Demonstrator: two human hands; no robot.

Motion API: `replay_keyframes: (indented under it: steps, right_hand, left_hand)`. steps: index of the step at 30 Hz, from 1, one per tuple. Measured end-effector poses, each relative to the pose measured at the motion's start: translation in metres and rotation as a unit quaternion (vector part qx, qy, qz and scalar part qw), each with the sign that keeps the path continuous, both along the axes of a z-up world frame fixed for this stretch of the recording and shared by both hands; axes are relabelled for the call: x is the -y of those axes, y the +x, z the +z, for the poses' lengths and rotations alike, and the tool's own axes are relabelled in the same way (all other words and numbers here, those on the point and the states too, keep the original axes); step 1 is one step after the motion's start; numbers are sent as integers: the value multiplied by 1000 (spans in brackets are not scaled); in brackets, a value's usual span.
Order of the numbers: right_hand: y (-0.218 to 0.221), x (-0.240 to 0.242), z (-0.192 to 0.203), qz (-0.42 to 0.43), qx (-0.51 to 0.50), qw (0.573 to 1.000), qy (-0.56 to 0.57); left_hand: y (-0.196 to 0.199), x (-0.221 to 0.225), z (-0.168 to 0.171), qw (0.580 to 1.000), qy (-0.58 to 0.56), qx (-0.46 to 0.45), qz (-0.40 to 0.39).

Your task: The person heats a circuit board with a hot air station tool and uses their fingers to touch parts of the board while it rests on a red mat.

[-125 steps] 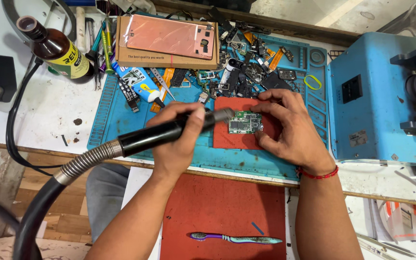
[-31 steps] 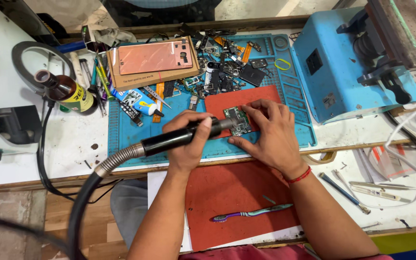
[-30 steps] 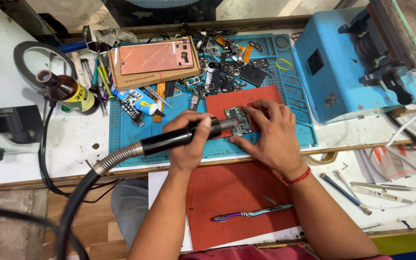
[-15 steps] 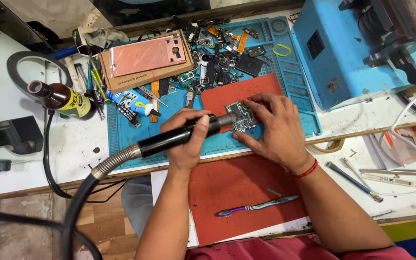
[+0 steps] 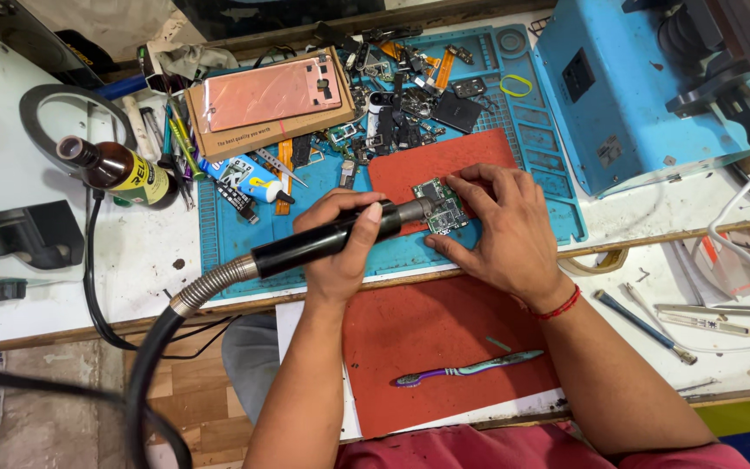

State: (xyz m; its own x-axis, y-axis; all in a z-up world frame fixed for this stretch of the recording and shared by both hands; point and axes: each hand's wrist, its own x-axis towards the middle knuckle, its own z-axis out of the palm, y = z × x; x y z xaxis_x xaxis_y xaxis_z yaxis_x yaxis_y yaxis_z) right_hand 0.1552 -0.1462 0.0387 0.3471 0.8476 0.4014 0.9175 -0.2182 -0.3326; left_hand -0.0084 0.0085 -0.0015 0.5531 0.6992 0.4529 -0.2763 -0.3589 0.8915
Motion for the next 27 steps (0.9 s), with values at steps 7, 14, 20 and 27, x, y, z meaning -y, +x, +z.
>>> replay_keyframes:
  steps: [7,14,20,27]
  right_hand:
    - [3,4,2,28,14,1000,-2]
    - [1,3,1,6,-8,1000,16]
    - [2,3,2,9,-11,1000,10]
    - [9,8,-3,13,-32,999,18]
  left_hand:
    - [0,1,1,999,-19,15,21]
    - [0,-1,-4,998,-67,0,18]
    - [1,0,-1,997,-57,19,47]
    - [4,1,2,996,-72,-2,55]
